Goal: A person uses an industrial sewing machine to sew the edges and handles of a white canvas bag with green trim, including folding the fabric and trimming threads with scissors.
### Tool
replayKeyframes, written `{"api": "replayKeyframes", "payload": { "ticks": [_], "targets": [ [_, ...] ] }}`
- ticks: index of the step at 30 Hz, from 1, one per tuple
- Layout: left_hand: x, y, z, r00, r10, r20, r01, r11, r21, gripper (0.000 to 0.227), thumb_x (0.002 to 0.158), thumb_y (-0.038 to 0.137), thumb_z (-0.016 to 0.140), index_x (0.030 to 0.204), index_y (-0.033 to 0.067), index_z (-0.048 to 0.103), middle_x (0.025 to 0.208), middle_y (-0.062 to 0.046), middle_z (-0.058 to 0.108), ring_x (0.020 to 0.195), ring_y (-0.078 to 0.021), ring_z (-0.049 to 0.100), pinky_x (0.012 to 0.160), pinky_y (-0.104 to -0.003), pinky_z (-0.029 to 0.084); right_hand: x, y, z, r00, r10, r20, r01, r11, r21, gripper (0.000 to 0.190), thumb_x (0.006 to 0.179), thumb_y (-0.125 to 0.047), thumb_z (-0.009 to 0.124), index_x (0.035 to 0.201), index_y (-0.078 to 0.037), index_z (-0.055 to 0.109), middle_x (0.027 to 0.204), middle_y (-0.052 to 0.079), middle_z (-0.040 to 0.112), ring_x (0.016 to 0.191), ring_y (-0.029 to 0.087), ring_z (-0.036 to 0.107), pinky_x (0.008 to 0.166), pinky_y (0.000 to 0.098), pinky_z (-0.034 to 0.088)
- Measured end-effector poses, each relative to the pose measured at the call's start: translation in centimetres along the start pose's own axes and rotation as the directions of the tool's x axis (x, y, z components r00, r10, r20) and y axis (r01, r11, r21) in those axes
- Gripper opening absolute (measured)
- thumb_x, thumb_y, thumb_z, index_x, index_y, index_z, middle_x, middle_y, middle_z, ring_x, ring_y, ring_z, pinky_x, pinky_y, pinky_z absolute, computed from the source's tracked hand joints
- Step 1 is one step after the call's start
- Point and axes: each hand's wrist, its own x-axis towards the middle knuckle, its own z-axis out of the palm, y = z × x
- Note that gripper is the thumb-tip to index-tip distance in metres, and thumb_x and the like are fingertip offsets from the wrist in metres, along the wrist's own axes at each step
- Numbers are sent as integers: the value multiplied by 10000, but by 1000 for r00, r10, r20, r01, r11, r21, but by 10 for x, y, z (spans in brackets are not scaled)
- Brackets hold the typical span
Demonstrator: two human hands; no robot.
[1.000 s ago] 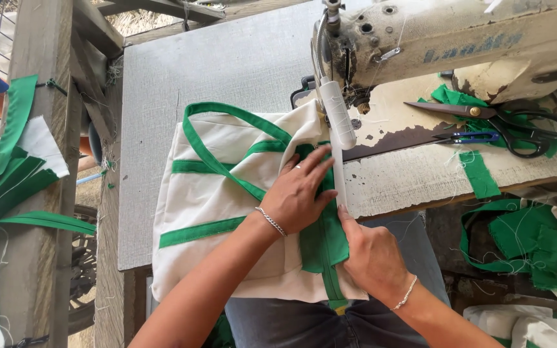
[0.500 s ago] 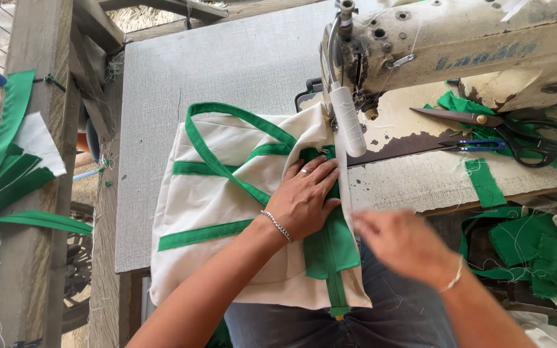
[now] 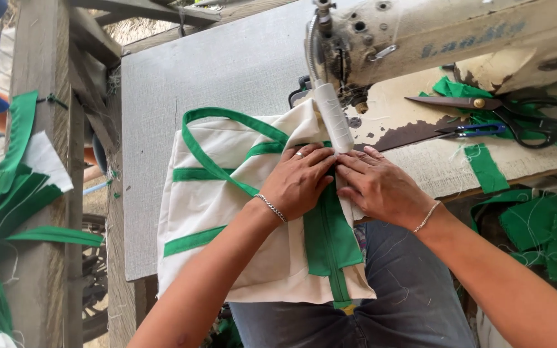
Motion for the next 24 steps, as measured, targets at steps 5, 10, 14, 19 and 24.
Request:
{"api": "replayKeyframes", "payload": {
  "ticks": [5,10,14,19,24],
  "targets": [
    [-2,-2,-6,998,-7,62,10,999,-40,424,1022,359,577,1376,126,604,1353,-71,630,1361,-281,541,1029,-455,452,2,2,2,998,-64,-19,63,997,-39,480,1029,-479,512,1346,-147,653,1335,139,657,1324,329,586,1114,541,446],
    [2,6,-22,999,27,46,-22,994,-105,377,1026,325,584,1329,105,629,1261,-85,657,1287,-313,583,998,-456,466,1,2,6,998,-47,-37,46,998,-34,466,1043,-462,469,1358,-167,645,1372,106,642,1373,286,554,1123,523,444],
    [6,14,-31,999,32,23,-30,997,-72,336,1041,317,561,1241,73,676,1125,-109,690,1204,-336,622,974,-451,473,1,3,7,999,-49,-24,48,998,-29,469,1044,-463,459,1357,-166,643,1402,101,626,1392,277,534,1120,529,440],
    [7,15,-28,999,29,40,-26,997,-69,347,1032,290,581,1259,42,668,1170,-156,683,1203,-374,624,993,-468,468,3,6,10,995,-80,-53,78,996,-44,487,1043,-453,439,1380,-145,609,1410,118,607,1393,284,526,1116,539,435],
    [22,10,-31,996,-27,91,33,997,-66,378,1016,257,608,1314,29,651,1369,-134,647,1323,-353,589,1018,-476,458,16,22,7,995,-92,30,92,996,-12,505,1043,-477,415,1362,-148,626,1421,126,605,1387,286,530,1109,554,440]
  ]
}}
